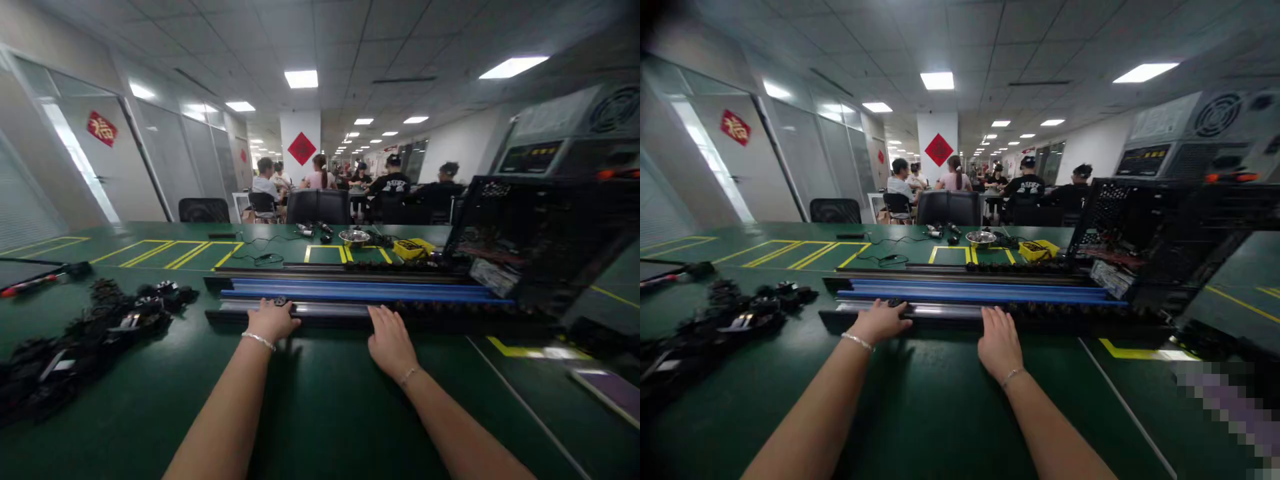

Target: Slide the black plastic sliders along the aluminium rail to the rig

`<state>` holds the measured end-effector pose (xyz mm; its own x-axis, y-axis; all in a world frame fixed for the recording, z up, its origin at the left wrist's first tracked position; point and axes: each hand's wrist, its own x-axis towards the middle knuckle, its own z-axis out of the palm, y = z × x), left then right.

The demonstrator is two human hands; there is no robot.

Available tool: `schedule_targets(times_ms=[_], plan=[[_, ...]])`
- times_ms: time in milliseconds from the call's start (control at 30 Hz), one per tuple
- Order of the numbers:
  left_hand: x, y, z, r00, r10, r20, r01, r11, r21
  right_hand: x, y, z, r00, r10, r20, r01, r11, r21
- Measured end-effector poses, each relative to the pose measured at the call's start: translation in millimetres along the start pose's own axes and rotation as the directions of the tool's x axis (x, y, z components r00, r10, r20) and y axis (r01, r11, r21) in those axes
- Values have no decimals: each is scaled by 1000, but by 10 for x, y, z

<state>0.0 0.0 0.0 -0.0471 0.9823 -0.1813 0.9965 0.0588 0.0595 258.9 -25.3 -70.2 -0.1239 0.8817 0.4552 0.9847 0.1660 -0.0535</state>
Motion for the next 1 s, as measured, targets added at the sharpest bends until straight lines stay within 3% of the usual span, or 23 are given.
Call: schedule_targets(times_ms=[1000], plan=[[387, -575, 131, 995, -54, -86, 45, 994, -103, 1, 23, -6, 1000, 23, 13, -24, 999, 26]])
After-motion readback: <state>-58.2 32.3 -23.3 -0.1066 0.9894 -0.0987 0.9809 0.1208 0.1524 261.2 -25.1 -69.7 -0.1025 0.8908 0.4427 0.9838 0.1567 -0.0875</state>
